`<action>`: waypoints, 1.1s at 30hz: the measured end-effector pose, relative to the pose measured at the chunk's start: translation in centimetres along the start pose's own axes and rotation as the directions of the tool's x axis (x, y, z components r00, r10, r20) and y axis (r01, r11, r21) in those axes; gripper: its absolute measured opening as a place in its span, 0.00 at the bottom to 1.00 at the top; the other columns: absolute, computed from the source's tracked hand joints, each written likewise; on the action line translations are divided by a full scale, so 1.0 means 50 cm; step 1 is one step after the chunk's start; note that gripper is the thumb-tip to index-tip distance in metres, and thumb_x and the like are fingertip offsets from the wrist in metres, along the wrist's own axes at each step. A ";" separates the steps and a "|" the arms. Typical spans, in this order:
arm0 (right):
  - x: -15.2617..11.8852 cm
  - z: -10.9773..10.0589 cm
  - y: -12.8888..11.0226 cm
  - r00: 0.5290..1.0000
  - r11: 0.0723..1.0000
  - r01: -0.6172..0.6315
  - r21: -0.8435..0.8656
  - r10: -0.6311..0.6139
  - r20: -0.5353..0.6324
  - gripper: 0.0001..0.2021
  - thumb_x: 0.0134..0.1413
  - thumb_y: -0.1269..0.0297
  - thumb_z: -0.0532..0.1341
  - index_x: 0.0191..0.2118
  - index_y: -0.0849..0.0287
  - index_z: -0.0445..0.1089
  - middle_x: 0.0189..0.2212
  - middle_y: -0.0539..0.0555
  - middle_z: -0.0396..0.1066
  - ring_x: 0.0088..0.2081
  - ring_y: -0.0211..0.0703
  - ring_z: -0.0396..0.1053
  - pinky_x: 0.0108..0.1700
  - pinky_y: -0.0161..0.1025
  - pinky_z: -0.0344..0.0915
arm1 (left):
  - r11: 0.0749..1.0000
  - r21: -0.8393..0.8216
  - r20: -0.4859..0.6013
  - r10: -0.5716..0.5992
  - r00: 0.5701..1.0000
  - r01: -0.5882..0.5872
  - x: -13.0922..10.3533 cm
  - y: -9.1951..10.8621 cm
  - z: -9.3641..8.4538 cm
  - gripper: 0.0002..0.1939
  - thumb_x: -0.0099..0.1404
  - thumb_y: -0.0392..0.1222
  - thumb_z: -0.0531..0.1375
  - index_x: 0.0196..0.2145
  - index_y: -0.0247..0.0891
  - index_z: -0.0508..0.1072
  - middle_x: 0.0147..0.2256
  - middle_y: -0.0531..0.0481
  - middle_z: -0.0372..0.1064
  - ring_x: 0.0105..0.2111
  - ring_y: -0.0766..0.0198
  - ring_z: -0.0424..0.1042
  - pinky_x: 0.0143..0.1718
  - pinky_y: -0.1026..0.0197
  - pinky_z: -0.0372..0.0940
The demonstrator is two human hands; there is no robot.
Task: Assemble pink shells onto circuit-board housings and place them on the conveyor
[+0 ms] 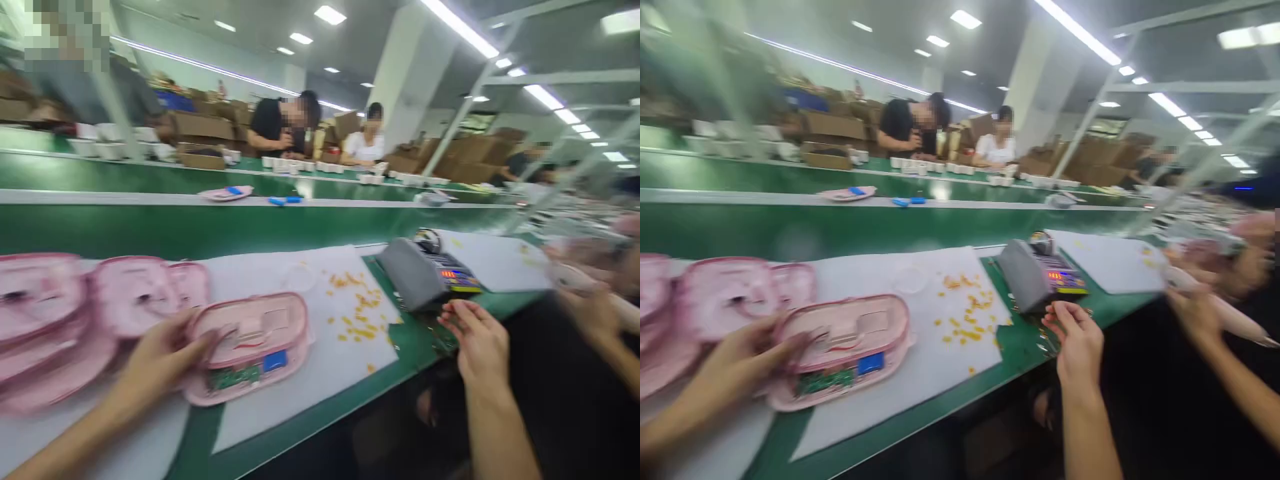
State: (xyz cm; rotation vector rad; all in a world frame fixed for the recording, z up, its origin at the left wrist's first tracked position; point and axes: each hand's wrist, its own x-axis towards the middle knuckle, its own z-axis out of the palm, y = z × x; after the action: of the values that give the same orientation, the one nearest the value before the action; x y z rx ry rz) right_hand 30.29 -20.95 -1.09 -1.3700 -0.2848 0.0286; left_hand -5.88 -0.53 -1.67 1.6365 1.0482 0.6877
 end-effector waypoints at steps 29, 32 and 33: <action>-0.349 0.469 -0.049 0.059 0.292 0.956 -0.027 -0.100 0.993 0.08 0.48 0.64 0.66 0.24 0.56 0.67 0.34 0.54 0.72 0.37 0.46 0.66 0.34 0.41 0.58 | 0.858 -0.502 0.036 0.145 0.989 -0.107 0.002 -0.058 -0.015 0.09 0.57 0.37 0.58 0.36 0.31 0.71 0.28 0.50 0.70 0.26 0.65 0.71 0.23 0.67 0.66; -0.333 0.482 -0.068 0.293 0.321 0.903 -0.284 0.023 0.956 0.15 0.38 0.57 0.71 0.24 0.55 0.63 0.25 0.49 0.69 0.27 0.42 0.63 0.28 0.38 0.52 | 0.870 -0.482 0.045 0.144 0.989 -0.105 -0.001 -0.063 -0.010 0.11 0.59 0.38 0.57 0.39 0.32 0.70 0.28 0.50 0.71 0.25 0.64 0.70 0.24 0.65 0.67; -0.323 0.487 -0.073 0.325 0.343 0.882 -0.325 0.059 0.944 0.16 0.37 0.57 0.70 0.25 0.55 0.63 0.23 0.48 0.68 0.25 0.40 0.62 0.27 0.37 0.51 | 0.877 -0.468 0.039 0.144 0.989 -0.109 -0.001 -0.063 -0.009 0.11 0.59 0.39 0.57 0.40 0.32 0.70 0.28 0.50 0.71 0.25 0.64 0.70 0.24 0.65 0.67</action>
State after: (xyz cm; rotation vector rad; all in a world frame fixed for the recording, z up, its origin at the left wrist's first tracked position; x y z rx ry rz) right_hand 8.89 -1.26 3.63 -2.1211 -1.9196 0.0436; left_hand -7.22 -0.07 -4.53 1.3018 0.6582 0.8842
